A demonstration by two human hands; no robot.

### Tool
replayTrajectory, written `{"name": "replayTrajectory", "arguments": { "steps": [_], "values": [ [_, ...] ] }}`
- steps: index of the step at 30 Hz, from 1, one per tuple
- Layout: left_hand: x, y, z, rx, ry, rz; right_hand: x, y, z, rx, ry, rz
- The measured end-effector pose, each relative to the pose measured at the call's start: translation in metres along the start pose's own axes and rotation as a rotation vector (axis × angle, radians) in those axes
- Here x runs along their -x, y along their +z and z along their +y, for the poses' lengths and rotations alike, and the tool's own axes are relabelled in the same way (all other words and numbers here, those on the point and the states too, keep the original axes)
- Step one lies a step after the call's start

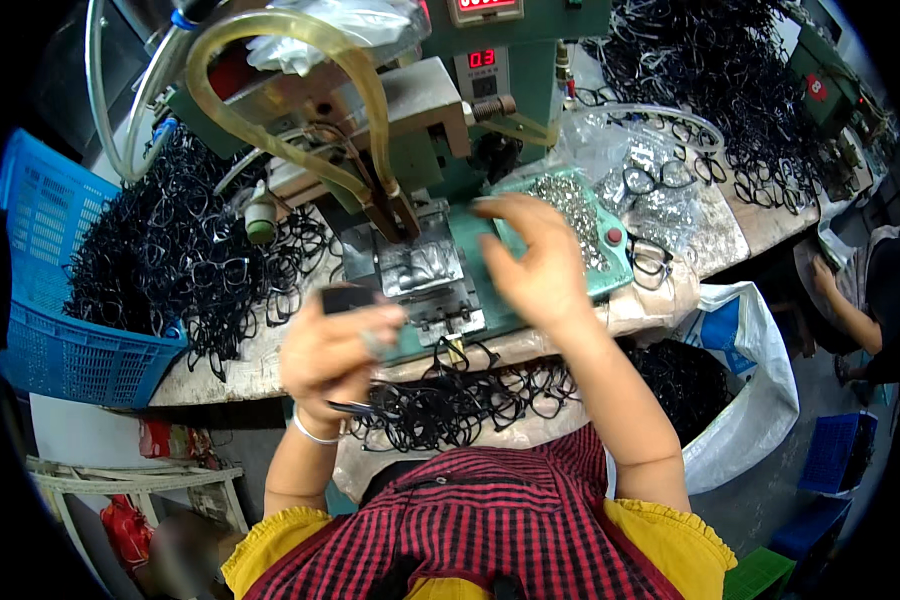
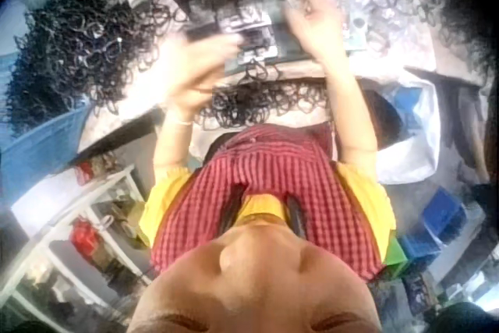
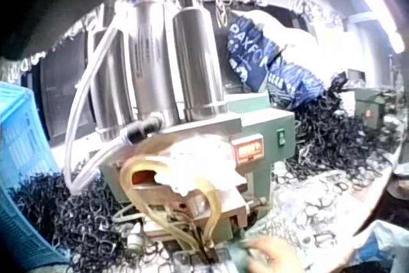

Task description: The person repeatedly picks up black eyeglass frames and small metal components, places them into a green press machine, and operates the lever to attach the parts. Finished frames are placed into a blue basket on the left. The process is continuous and repetitive throughout the clip.

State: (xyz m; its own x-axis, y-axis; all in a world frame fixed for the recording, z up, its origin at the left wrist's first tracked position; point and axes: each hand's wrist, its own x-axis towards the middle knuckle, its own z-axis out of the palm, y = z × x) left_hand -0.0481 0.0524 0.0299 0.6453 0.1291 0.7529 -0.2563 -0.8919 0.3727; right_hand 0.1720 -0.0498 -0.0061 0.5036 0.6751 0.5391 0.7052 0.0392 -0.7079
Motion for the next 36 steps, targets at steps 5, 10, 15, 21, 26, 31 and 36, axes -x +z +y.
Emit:
{"name": "replayTrajectory", "arguments": {
  "steps": [5,10,15,21,26,31,36],
  "values": [
    [-0.001,0.02,-0.012,-0.07,0.143,-0.138,0.026,-0.013,0.076,0.554,0.081,0.103],
    [-0.001,0.018,-0.011,-0.029,0.122,-0.11,0.027,-0.008,0.085,0.48,0.055,0.148],
    [0.001,-0.001,0.016,0.041,-0.197,-0.253,0.024,-0.003,0.078,0.395,0.035,0.193],
    [-0.079,-0.075,0.066,0.036,-0.237,0.57,0.025,-0.009,0.073,0.275,0.269,0.312],
    [-0.101,-0.071,0.043,0.171,-0.277,0.652,0.026,0.007,0.065,-0.007,0.254,0.324],
    [-0.1,-0.066,0.038,0.18,-0.226,0.617,0.034,0.003,0.075,-0.077,0.3,0.311],
    [-0.096,-0.076,0.034,0.126,-0.185,0.628,0.022,0.009,0.068,-0.097,0.267,0.335]
  ]
}}
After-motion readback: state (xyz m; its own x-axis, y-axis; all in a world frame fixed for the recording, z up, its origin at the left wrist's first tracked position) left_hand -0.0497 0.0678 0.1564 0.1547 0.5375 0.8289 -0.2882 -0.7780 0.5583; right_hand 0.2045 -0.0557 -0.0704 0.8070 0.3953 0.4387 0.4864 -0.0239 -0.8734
